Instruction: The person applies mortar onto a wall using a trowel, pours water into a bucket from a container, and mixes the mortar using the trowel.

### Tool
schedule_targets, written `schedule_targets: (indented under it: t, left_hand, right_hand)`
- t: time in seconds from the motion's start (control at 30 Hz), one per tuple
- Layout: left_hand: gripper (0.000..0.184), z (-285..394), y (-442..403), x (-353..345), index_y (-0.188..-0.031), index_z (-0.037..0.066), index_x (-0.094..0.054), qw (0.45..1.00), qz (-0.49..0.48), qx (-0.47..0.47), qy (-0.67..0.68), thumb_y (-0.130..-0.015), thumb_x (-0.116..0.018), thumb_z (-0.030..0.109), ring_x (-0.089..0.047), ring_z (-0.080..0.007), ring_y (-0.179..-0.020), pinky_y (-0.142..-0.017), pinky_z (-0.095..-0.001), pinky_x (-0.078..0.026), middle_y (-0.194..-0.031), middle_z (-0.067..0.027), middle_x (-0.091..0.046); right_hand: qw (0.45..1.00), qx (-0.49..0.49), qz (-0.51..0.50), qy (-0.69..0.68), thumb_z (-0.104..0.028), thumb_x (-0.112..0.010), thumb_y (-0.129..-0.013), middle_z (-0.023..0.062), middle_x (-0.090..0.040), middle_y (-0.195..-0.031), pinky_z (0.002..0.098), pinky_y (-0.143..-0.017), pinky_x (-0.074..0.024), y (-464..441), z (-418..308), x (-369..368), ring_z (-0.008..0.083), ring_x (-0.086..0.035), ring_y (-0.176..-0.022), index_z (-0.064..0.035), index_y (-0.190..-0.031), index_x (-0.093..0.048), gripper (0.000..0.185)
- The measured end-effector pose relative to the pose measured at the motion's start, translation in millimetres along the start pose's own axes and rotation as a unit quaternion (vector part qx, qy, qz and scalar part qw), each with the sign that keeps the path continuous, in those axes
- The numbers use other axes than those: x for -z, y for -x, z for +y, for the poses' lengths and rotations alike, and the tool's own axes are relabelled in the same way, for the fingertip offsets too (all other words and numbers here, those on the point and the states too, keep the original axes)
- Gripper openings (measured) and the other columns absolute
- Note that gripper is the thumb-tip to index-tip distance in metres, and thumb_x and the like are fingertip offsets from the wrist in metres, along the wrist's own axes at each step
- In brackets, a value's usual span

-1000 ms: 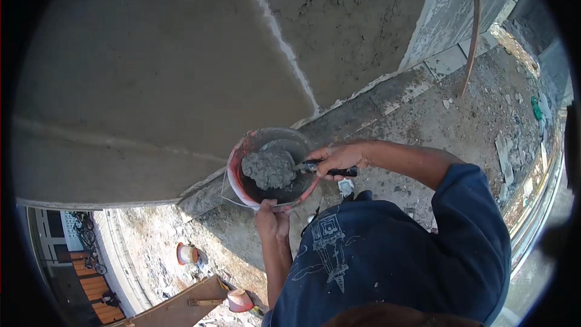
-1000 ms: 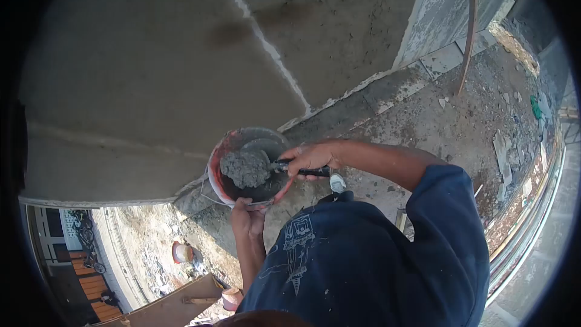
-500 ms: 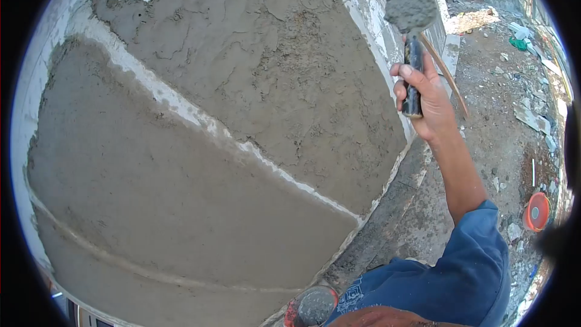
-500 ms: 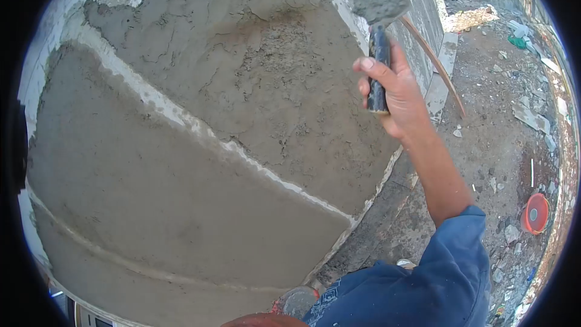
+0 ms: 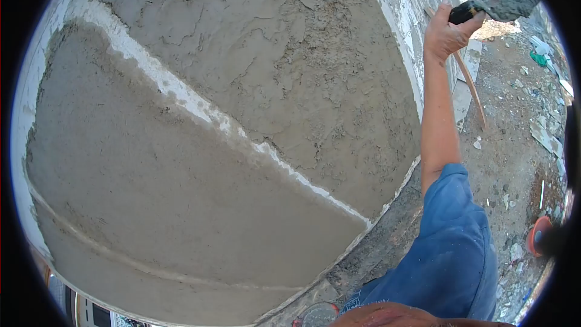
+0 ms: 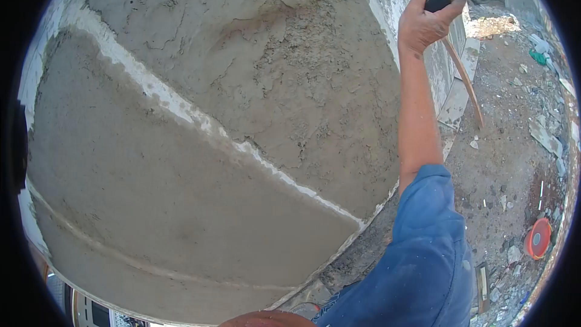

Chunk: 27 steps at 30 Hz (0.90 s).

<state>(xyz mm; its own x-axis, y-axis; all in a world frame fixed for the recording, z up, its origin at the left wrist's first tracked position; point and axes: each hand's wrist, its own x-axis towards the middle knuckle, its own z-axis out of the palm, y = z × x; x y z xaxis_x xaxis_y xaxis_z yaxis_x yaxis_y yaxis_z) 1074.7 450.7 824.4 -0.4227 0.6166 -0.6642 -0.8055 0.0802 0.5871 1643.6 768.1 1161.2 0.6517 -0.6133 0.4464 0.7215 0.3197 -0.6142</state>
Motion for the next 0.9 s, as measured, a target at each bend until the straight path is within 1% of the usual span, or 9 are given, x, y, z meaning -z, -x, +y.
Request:
schedule_targets:
  t: [0.07, 0.1, 0.17, 0.27, 0.33, 0.47, 0.6, 0.8, 0.9]
  left_hand:
    - [0.036, -2, 2, -5, -0.107, -0.016, -0.041, 1.0, 0.007, 0.002, 0.007, -0.076, -0.046, 0.002, -0.059, -0.0511, -0.1, -0.085, -0.068, -0.054, -0.122, -0.0361, -0.049]
    - [0.037, -4, 2, -5, -0.107, -0.016, -0.041, 1.0, 0.011, 0.003, 0.01, -0.076, -0.046, 0.002, -0.059, -0.0512, -0.101, -0.085, -0.0681, -0.054, -0.122, -0.0359, -0.049]
    - [0.037, -4, 5, -4, -0.108, -0.016, -0.04, 1.0, 0.016, 0.002, 0.012, -0.075, -0.046, 0.002, -0.059, -0.0514, -0.102, -0.086, -0.0683, -0.054, -0.122, -0.0356, -0.048]
    - [0.038, -6, 15, 12, -0.109, -0.016, -0.04, 0.999, 0.03, 0.006, 0.021, -0.075, -0.046, 0.002, -0.058, -0.0516, -0.104, -0.087, -0.0686, -0.053, -0.123, -0.0352, -0.048]
    - [0.039, -5, 29, 19, -0.109, -0.017, -0.04, 0.999, 0.046, -0.001, 0.019, -0.075, -0.046, 0.001, -0.058, -0.0518, -0.105, -0.088, -0.0688, -0.053, -0.124, -0.0349, -0.048]
    - [0.027, -3, 41, -22, -0.105, -0.01, -0.046, 0.998, 0.061, -0.003, -0.011, -0.08, -0.048, -0.001, -0.065, -0.0415, -0.091, -0.083, -0.0592, -0.058, -0.103, -0.0228, -0.058]
    - [0.011, -5, 49, -31, -0.095, -0.003, -0.054, 0.996, -0.006, -0.058, -0.063, -0.085, -0.054, 0.002, -0.066, -0.0302, -0.07, -0.066, -0.0441, -0.06, -0.086, -0.0179, -0.062]
    - [0.025, -9, 44, -69, -0.108, -0.005, -0.056, 0.988, -0.083, -0.094, -0.094, -0.083, -0.056, 0.0, -0.068, -0.0248, -0.072, -0.056, -0.034, -0.06, -0.094, -0.0142, -0.065]
    - [0.032, -20, 40, -74, -0.115, -0.004, -0.054, 0.985, -0.081, -0.096, -0.122, -0.082, -0.056, -0.001, -0.069, -0.0234, -0.073, -0.053, -0.0326, -0.059, -0.098, -0.0132, -0.065]
  right_hand:
    - [0.989, -0.098, -0.097, -0.049, -0.021, -0.068, -0.082, 0.0242, -0.067, -0.098, 0.0487, -0.072, -0.0532, 92, -10, -52, 0.0421, -0.068, -0.079, -0.0057, -0.145, -0.033, 0.073]
    - [0.952, -0.136, -0.275, 0.011, -0.018, -0.066, -0.081, 0.0263, -0.068, -0.089, 0.0509, -0.072, -0.0521, 137, -23, -61, 0.0455, -0.067, -0.079, -0.0155, -0.145, -0.037, 0.07]
    - [0.782, -0.075, -0.616, -0.067, -0.016, -0.063, -0.08, 0.0239, -0.068, -0.087, 0.054, -0.071, -0.0521, 221, -44, -15, 0.0447, -0.067, -0.081, -0.026, -0.139, -0.046, 0.062]
    - [0.461, -0.148, -0.827, -0.286, -0.017, -0.064, -0.08, 0.0214, -0.067, -0.1, 0.0453, -0.082, -0.0531, 273, -100, 176, 0.0399, -0.067, -0.089, -0.021, -0.139, -0.047, 0.062]
    - [0.3, -0.17, -0.883, -0.319, -0.015, -0.064, -0.08, 0.019, -0.067, -0.097, 0.046, -0.081, -0.0526, 279, -118, 250, 0.0397, -0.066, -0.088, -0.016, -0.133, -0.05, 0.054]
    - [0.121, 0.193, -0.938, -0.262, -0.013, -0.067, -0.078, 0.0105, -0.067, -0.097, 0.0482, -0.078, -0.0531, 271, -120, 277, 0.0338, -0.067, -0.095, -0.0194, -0.123, -0.06, 0.047]
    - [0.097, 0.287, -0.937, -0.175, -0.025, -0.071, -0.085, 0.0104, -0.071, -0.096, 0.0467, -0.081, -0.0537, 252, -137, 288, 0.0292, -0.069, -0.095, -0.0158, -0.121, -0.063, 0.037]
    - [-0.024, 0.265, -0.956, -0.123, -0.03, -0.073, -0.087, 0.017, -0.071, -0.105, 0.0419, -0.088, -0.053, 264, -140, 307, 0.0312, -0.068, -0.1, -0.0121, -0.129, -0.064, 0.046]
    - [-0.143, 0.094, -0.982, -0.079, -0.031, -0.072, -0.088, 0.0187, -0.071, -0.107, 0.0403, -0.09, -0.0515, 277, -127, 331, 0.0286, -0.069, -0.102, -0.0091, -0.132, -0.061, 0.05]
